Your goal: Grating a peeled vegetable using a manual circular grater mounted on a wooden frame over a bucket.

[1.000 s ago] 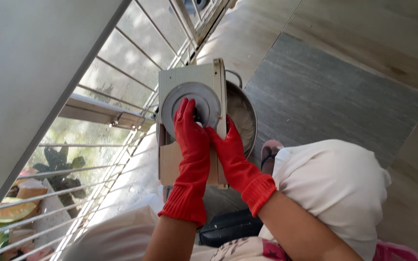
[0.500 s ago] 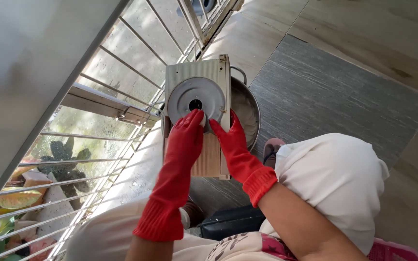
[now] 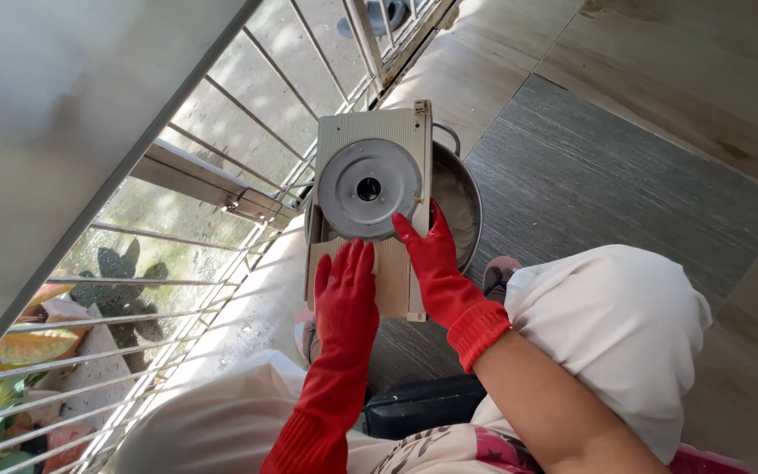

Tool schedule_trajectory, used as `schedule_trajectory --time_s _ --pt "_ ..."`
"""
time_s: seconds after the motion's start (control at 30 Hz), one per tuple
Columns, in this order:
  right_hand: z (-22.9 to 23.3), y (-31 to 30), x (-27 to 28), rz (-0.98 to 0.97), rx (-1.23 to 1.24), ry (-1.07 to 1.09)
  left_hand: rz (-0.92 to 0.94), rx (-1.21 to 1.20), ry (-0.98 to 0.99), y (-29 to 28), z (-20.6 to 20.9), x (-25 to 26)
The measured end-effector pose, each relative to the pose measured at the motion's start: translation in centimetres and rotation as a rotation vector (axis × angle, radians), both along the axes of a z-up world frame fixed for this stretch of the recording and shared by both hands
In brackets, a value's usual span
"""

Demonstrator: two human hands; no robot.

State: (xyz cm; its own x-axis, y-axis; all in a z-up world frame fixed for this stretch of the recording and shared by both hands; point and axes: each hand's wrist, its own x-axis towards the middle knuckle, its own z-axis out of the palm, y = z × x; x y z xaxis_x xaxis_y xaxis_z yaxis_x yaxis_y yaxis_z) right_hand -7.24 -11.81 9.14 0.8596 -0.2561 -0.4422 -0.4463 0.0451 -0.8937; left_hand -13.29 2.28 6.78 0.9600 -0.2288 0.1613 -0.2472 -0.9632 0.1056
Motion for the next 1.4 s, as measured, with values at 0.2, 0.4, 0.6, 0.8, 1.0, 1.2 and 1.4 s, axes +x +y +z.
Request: schedule_trajectory --time_s 0.2,0.4,0.6,0.8,1.0,1.2,1.4 --pt "-2.9 0.1 0.6 0.001 0.005 0.011 0.028 -0.177 -0.027 -1.8 -1.8 5.9" --pt "-0.3 -0.1 0.3 0.009 -0.001 -0.015 -0.014 -0.246 -0.026 -1.3 -2.3 6.5" --pt "-0.3 -0.1 0.0 0.012 0.001 -0.023 -0.019 -0.267 0.018 -2.1 -0.6 6.7" --pt "-2.3 -0.1 0.7 -0.001 -0.006 -0.012 -0.032 -0.163 -0.018 -0.1 -2.5 4.5" --pt "-1.9 0.0 0.3 0.024 -0.031 -0.037 0.001 -0.073 -0.005 1.1 -2.2 -1.3" --pt "-3.5 0.1 0.9 0.024 -0.051 -0.019 0.02 -0.055 0.019 -0.9 -0.8 5.2" --pt "-1.9 0.1 0.5 0.012 -0.027 0.007 0.02 -0.061 0.079 -0.7 -1.3 5.8"
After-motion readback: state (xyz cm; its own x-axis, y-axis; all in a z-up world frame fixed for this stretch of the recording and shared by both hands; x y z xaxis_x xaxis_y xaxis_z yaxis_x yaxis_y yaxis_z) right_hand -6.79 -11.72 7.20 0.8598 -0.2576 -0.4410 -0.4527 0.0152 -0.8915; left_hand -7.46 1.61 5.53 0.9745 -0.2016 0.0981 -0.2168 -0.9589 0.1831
